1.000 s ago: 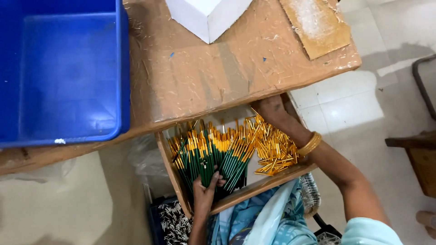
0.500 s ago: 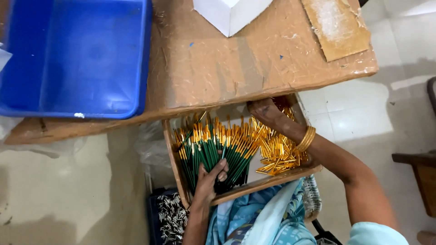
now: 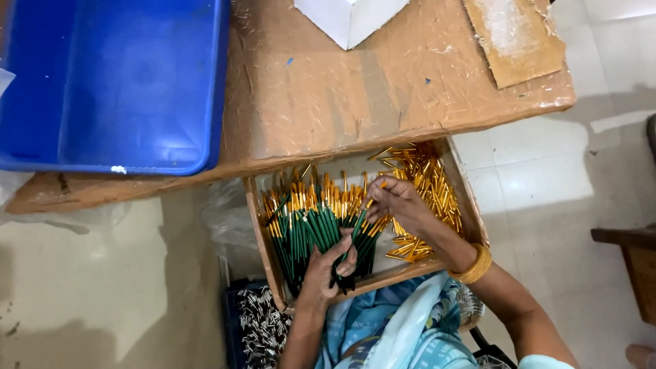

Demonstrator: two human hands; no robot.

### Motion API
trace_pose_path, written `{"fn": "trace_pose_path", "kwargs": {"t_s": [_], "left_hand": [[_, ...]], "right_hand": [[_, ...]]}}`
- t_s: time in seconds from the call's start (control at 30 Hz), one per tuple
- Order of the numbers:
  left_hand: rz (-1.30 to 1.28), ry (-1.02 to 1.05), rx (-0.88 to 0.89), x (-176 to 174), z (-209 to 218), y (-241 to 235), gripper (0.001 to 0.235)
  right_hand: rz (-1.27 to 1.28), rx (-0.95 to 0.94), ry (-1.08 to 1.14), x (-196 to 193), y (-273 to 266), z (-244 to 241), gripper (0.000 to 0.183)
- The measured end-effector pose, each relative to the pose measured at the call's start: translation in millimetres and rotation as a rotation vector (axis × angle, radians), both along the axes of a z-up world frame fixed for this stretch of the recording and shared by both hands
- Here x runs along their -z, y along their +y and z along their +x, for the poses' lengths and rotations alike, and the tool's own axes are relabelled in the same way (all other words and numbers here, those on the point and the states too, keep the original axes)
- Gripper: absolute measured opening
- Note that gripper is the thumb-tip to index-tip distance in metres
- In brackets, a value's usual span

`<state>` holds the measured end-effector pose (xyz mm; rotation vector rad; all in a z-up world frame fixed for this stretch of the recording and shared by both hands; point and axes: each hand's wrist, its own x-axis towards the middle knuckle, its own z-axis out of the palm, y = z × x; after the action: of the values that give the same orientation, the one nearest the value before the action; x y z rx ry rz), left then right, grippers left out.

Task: The worker is sorting, aligning, and bundling groups of paintbrushes into small boxes.

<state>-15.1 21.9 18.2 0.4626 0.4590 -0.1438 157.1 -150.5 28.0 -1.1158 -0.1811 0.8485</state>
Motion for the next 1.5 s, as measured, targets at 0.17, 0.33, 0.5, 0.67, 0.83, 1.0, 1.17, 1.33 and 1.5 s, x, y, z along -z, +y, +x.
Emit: {"fn": "trace_pose_path", "kwargs": {"t_s": [0.17,0.33,0.5,0.67,0.83,1.0,1.17,1.33,1.5], "left_hand": [[0.060,0.032,0.027,-9.2,1.6,-2.1,0.031],[0.565,-0.012,0.031,-4.4,-2.8,-4.7,0.017],[1.705,-0.281,-0.037,1.1,-23.2,10.8,0.027],[1.202,0.120,0.144,28.3,-48.4,24.0,0.026],[0.936,0.132,0.024,36.8,-46.6,24.1,0.029],[0.379,-0.035,-0.048,5.5,-12.7,10.8,0.034],[0.137,0.150,0.003,-1.6,-1.9,1.8,0.041],[0.181,0.037,-0.009,-10.4,-0.4,1.3,0.040],[0.282,-0.037,0.031,-9.3,-2.0,-1.1,0.028]], "right_hand": [[-0.041,-0.068,-0.083,-5.5,-4.5,-1.6,0.016],[-0.132,-0.163,-0.189,5.3,-11.2,-2.1,0.016],[-0.610,-0.307,-0.530,44.0,-22.0,43.2,0.021],[-0.880,-0.258,-1.550,127.4,-48.2,112.0,0.024],[-1.187,-0.391,-1.680,104.3,-8.6,108.7,0.013],[-0.335,-0.097,-0.474,25.1,-0.7,38.7,0.015],[-0.068,-0.032,-0.023,0.3,-0.7,0.3,0.015],[-0.016,-0.033,0.056,-2.0,-4.1,-4.2,0.017],[-0.132,-0.137,-0.094,-14.3,-2.1,-8.2,0.019]]}}
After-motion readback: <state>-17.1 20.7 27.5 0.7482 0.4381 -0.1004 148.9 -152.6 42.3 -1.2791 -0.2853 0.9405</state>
